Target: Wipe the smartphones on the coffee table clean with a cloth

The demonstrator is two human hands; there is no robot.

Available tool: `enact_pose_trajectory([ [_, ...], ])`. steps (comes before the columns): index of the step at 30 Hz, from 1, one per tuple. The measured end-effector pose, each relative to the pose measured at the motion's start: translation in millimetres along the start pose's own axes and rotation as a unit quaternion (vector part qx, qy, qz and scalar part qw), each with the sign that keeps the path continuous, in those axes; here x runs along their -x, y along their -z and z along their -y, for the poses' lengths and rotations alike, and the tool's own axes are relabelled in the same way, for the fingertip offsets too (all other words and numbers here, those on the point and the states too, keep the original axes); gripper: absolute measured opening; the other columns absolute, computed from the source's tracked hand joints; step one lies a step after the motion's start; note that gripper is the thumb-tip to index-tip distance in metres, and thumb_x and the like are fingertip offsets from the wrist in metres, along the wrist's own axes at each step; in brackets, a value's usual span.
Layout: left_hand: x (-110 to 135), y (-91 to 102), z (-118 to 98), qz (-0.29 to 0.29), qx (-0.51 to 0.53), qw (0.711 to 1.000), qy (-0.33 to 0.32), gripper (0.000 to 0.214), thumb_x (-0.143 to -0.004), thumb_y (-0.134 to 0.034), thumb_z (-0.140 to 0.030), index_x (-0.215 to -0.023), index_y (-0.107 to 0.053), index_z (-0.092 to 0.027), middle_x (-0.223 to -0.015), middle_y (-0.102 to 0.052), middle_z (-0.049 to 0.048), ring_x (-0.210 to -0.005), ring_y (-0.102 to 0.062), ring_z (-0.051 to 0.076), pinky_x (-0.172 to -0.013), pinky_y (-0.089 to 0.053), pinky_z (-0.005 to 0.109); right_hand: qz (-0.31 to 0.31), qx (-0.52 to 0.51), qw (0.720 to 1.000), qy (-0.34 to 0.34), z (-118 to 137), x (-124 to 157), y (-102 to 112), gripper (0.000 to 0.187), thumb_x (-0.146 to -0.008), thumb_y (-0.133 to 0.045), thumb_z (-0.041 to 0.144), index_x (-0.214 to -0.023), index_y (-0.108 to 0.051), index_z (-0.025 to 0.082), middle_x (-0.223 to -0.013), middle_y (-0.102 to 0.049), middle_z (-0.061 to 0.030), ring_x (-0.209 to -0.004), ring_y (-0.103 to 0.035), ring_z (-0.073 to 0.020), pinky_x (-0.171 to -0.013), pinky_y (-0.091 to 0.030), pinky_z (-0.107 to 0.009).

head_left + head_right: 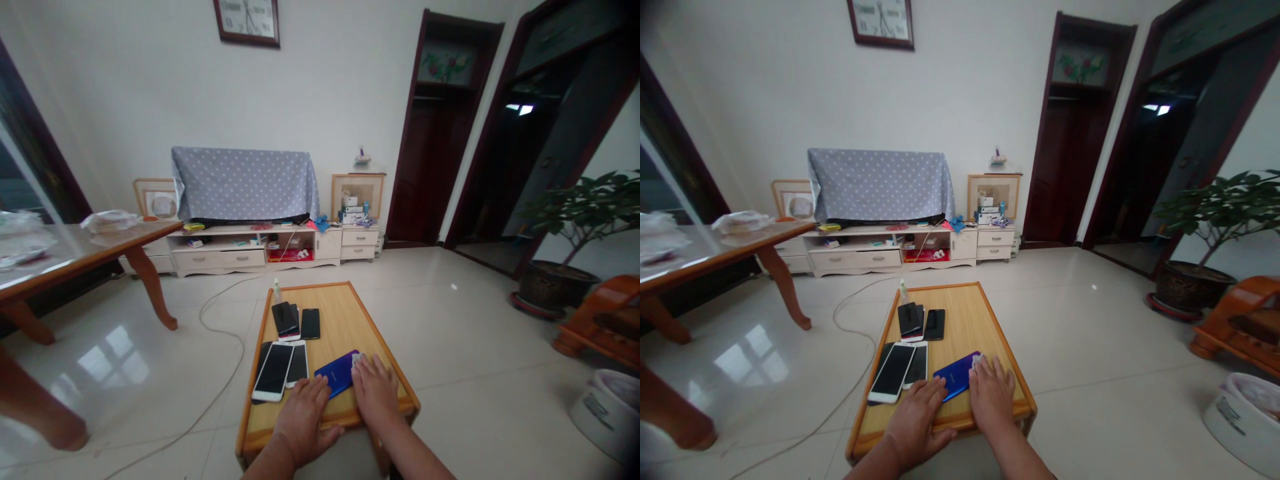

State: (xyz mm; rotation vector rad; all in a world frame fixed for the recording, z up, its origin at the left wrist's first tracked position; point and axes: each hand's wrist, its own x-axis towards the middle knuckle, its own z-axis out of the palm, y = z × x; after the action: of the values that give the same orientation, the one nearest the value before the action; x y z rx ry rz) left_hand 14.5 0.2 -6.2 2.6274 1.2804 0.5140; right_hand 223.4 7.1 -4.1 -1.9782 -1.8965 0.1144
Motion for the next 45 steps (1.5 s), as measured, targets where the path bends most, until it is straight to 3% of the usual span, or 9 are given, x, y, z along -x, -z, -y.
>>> enact_pose_trajectory([
  [5, -1.7, -1.5, 1.8, 0.003, 0.019, 1.000, 0.002, 0.074, -0.076, -0.064, -0.065, -0.138, -0.051, -0.026, -0.145, -0.054, 0.0098, -0.137, -0.047, 0.030, -0.117, -0.030, 0.047, 0.066, -0.036, 0.990, 0.118, 12.8, 17.0, -7.9, 0.046, -0.101, -0.031, 0.049, -0.141, -0.052, 0.041, -0.151, -0.047, 0.0019, -0.149, -0.025, -0.0291, -0.119, -0.008, -0.060],
  [11, -0.6, -3.1, 2.9, 0.019, 0.015, 0.999, 0.028, 0.080, -0.073, -0.065, -0.069, -0.138, -0.051, -0.025, -0.149, -0.049, 0.0115, -0.138, -0.045, 0.031, -0.118, -0.027, 0.050, 0.026, 0.006, 0.999, -0.028, 3.5, -0.4, -5.1, 0.052, -0.102, -0.024, 0.049, -0.141, -0.054, 0.033, -0.151, -0.046, -0.0032, -0.149, -0.020, -0.0346, -0.113, -0.003, -0.072],
  [16, -0.6, -1.2, 0.1, 0.002, 0.019, 1.000, 0.018, 0.072, -0.076, -0.063, -0.065, -0.136, -0.053, -0.026, -0.145, -0.054, 0.0102, -0.136, -0.047, 0.030, -0.118, -0.026, 0.051, 0.058, -0.017, 0.993, 0.104, 12.4, 9.3, -14.4, 0.047, -0.100, -0.031, 0.050, -0.141, -0.053, 0.039, -0.151, -0.046, -0.0004, -0.149, -0.024, -0.0302, -0.117, -0.003, -0.065],
  [22, -1.1, 0.5, -1.5, 0.017, 0.024, 0.999, 0.027, 0.077, -0.074, -0.065, -0.066, -0.138, -0.051, -0.026, -0.148, -0.050, 0.0129, -0.137, -0.046, 0.033, -0.117, -0.026, 0.053, 0.031, -0.004, 0.999, -0.028, 3.3, -1.8, -9.8, 0.052, -0.102, -0.022, 0.050, -0.141, -0.054, 0.036, -0.152, -0.045, -0.0011, -0.149, -0.021, -0.0343, -0.112, -0.002, -0.073],
  [27, -1.0, -0.2, -2.5, 0.006, 0.029, 0.999, 0.027, 0.072, -0.076, -0.065, -0.064, -0.136, -0.054, -0.027, -0.147, -0.052, 0.0115, -0.135, -0.048, 0.032, -0.117, -0.026, 0.053, 0.095, -0.034, 0.987, 0.122, 9.3, 0.9, -7.9, 0.049, -0.101, -0.027, 0.051, -0.142, -0.052, 0.040, -0.152, -0.046, 0.0003, -0.149, -0.024, -0.0290, -0.117, -0.003, -0.063],
  [33, -0.9, -0.3, -2.1, 0.014, 0.015, 1.000, 0.022, 0.077, -0.075, -0.064, -0.065, -0.138, -0.051, -0.024, -0.148, -0.051, 0.0123, -0.137, -0.046, 0.031, -0.116, -0.029, 0.049, 0.072, -0.024, 0.997, -0.006, 16.5, -10.2, -4.1, 0.054, -0.102, -0.021, 0.051, -0.141, -0.054, 0.035, -0.153, -0.044, -0.0019, -0.149, -0.021, -0.0346, -0.112, -0.004, -0.072],
  [37, -1.6, -2.6, -2.6, -0.006, 0.017, 1.000, 0.009, 0.077, -0.076, -0.065, -0.062, -0.142, -0.047, -0.025, -0.144, -0.055, 0.0097, -0.135, -0.047, 0.029, -0.117, -0.030, 0.046, 0.131, -0.065, 0.983, 0.115, 24.3, -11.7, -4.9, 0.052, -0.103, -0.019, 0.052, -0.142, -0.051, 0.039, -0.153, -0.044, 0.0022, -0.149, -0.021, -0.0296, -0.116, -0.002, -0.065],
  [42, -1.3, -4.2, -0.8, 0.005, 0.001, 1.000, 0.018, 0.082, -0.073, -0.066, -0.066, -0.142, -0.046, -0.024, -0.148, -0.050, 0.0107, -0.136, -0.045, 0.030, -0.117, -0.029, 0.047, 0.134, -0.061, 0.987, 0.062, 29.8, -19.2, 2.0, 0.056, -0.102, -0.016, 0.054, -0.142, -0.052, 0.037, -0.153, -0.044, 0.0010, -0.150, -0.017, -0.0331, -0.114, -0.001, -0.068],
  [45, -1.4, -1.6, -0.9, 0.023, -0.012, 1.000, 0.018, 0.085, -0.074, -0.063, -0.068, -0.145, -0.042, -0.027, -0.150, -0.049, 0.0094, -0.139, -0.042, 0.030, -0.118, -0.026, 0.049, 0.178, -0.088, 0.975, 0.101, 39.4, -25.9, 8.1, 0.061, -0.102, -0.011, 0.056, -0.139, -0.055, 0.037, -0.152, -0.047, 0.0011, -0.149, -0.020, -0.0299, -0.116, 0.001, -0.064],
])
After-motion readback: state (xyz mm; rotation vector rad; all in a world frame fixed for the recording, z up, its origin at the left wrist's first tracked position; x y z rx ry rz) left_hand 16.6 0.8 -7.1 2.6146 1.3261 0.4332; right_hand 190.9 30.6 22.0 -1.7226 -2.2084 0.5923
